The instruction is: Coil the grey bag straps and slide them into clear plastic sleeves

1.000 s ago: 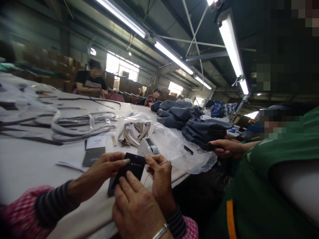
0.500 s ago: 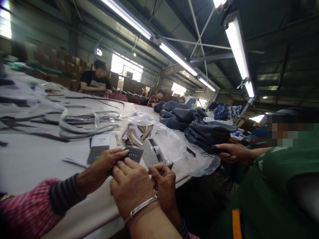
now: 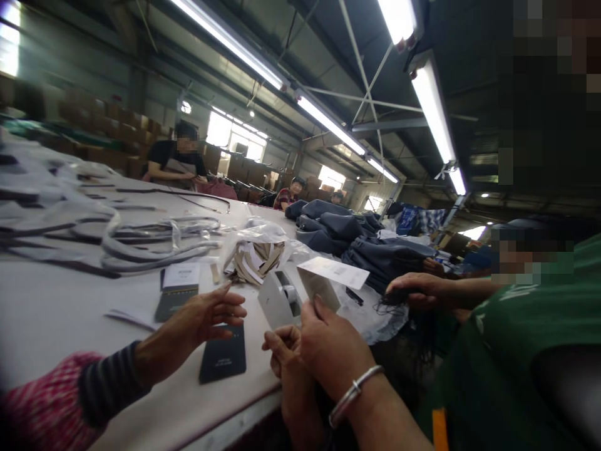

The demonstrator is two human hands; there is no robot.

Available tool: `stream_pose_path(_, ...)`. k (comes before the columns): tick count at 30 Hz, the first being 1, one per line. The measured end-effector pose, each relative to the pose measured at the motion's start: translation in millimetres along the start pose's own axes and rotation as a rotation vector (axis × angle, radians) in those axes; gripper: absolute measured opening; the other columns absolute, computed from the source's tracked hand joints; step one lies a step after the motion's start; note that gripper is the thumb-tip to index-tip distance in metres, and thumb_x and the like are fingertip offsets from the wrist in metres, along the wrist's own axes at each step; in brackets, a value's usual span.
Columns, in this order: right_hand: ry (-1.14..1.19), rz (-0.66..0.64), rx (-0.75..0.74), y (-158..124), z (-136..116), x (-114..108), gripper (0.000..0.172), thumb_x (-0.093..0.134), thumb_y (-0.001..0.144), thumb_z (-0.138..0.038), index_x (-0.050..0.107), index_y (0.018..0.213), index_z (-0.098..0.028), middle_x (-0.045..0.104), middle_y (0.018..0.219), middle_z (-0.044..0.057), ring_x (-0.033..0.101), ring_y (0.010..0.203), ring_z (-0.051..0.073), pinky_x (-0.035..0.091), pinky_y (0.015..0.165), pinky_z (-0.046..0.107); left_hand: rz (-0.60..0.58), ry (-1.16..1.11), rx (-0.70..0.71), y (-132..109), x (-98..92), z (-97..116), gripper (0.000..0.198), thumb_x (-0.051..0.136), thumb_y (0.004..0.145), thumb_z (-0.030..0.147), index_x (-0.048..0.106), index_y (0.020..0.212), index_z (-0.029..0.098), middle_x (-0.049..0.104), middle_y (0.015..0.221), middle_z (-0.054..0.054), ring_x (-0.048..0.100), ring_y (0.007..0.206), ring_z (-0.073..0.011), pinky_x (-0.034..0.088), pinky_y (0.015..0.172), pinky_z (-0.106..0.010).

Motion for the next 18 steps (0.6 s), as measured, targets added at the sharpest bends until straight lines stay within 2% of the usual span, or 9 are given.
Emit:
stream_pose_path(3, 0.048, -0.002, 0.063, 0.0, 9.9, 3.4, 0.041, 0.086, 0.07, -0.046, 0.061, 0.064, -0.014, 0.043, 0.048, -0.008, 0.025, 0.036, 0.001, 0.013, 0.037, 0.019, -0.021, 0.086, 0.025, -2.8, 4.1, 2.1, 0.052, 0.078, 0.074, 0.062, 0.073, 0.095, 0.015, 0.076, 0.091, -0.011, 0.07, 0.08, -0.0224, 0.054, 0.064, -0.028)
stream_pose_path(7, 0.123, 0.004, 0.016, -1.6, -2.9, 11.6, 0.037, 0.083, 0.075, -0.044, 0.061, 0.069, -0.015, 0.044, 0.05, -0.008, 0.026, 0.039, 0.002, 0.012, 0.04, 0.02, -0.168, 0.246, 0.105, -7.5, 23.9, 0.8, 0.042, 0.086, 0.069, 0.048, 0.074, 0.096, 0.018, 0.074, 0.088, -0.007, 0.067, 0.077, -0.0207, 0.049, 0.056, -0.023)
stream_pose_path(9, 0.149, 0.012, -0.028, -5.6, -16.3, 15.8, 0.033, 0.084, 0.075, -0.04, 0.062, 0.071, -0.015, 0.055, 0.063, -0.004, 0.029, 0.042, 0.001, 0.012, 0.042, 0.02, -0.246, 0.263, 0.136, -9.9, 35.3, -3.8, 0.042, 0.088, 0.063, 0.038, 0.074, 0.098, 0.019, 0.07, 0.08, -0.003, 0.062, 0.067, -0.0181, 0.046, 0.049, -0.021)
stream_pose_path(11, 0.164, 0.013, -0.062, -10.4, -29.1, 21.0, 0.032, 0.086, 0.071, -0.037, 0.064, 0.069, -0.014, 0.064, 0.089, 0.002, 0.034, 0.044, 0.0, 0.015, 0.042, 0.021, -0.341, 0.282, 0.151, -13.7, 49.1, -9.9, 0.037, 0.086, 0.062, 0.034, 0.075, 0.094, 0.018, 0.066, 0.075, -0.001, 0.057, 0.06, -0.0151, 0.042, 0.046, -0.02)
stream_pose_path(12, 0.174, 0.006, -0.066, -12.5, -33.5, 24.3, 0.032, 0.088, 0.069, -0.036, 0.065, 0.069, -0.014, 0.064, 0.1, 0.004, 0.037, 0.045, -0.001, 0.016, 0.043, 0.021, -0.395, 0.3, 0.158, -16.4, 56.6, -12.9, 0.033, 0.084, 0.063, 0.035, 0.075, 0.09, 0.018, 0.066, 0.075, -0.002, 0.055, 0.058, -0.0142, 0.04, 0.045, -0.02)
stream_pose_path(14, 0.201, -0.029, -0.044, -15.0, -36.7, 32.6, 0.033, 0.09, 0.066, -0.037, 0.066, 0.07, -0.014, 0.063, 0.108, 0.005, 0.044, 0.047, 0.001, 0.02, 0.042, 0.021, -0.462, 0.34, 0.163, -20.6, 66.8, -17.8, 0.031, 0.082, 0.066, 0.042, 0.074, 0.082, 0.017, 0.069, 0.075, -0.005, 0.053, 0.056, -0.0133, 0.038, 0.046, -0.02)
stream_pose_path(18, 0.239, -0.106, -0.019, -13.9, -34.0, 45.4, 0.035, 0.09, 0.065, -0.041, 0.068, 0.073, -0.014, 0.066, 0.102, 0.005, 0.046, 0.044, 0.002, 0.022, 0.039, 0.021, -0.417, 0.43, 0.151, -17.8, 63.6, -22.5, 0.042, 0.078, 0.067, 0.059, 0.074, 0.068, 0.017, 0.067, 0.064, -0.006, 0.051, 0.051, -0.0143, 0.041, 0.047, -0.024)
Point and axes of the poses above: each hand's wrist, its own y-axis towards the middle knuckle, its own x-axis out of the palm, z = x × y, the point moved 10 cm from there along y, towards the middle knuckle
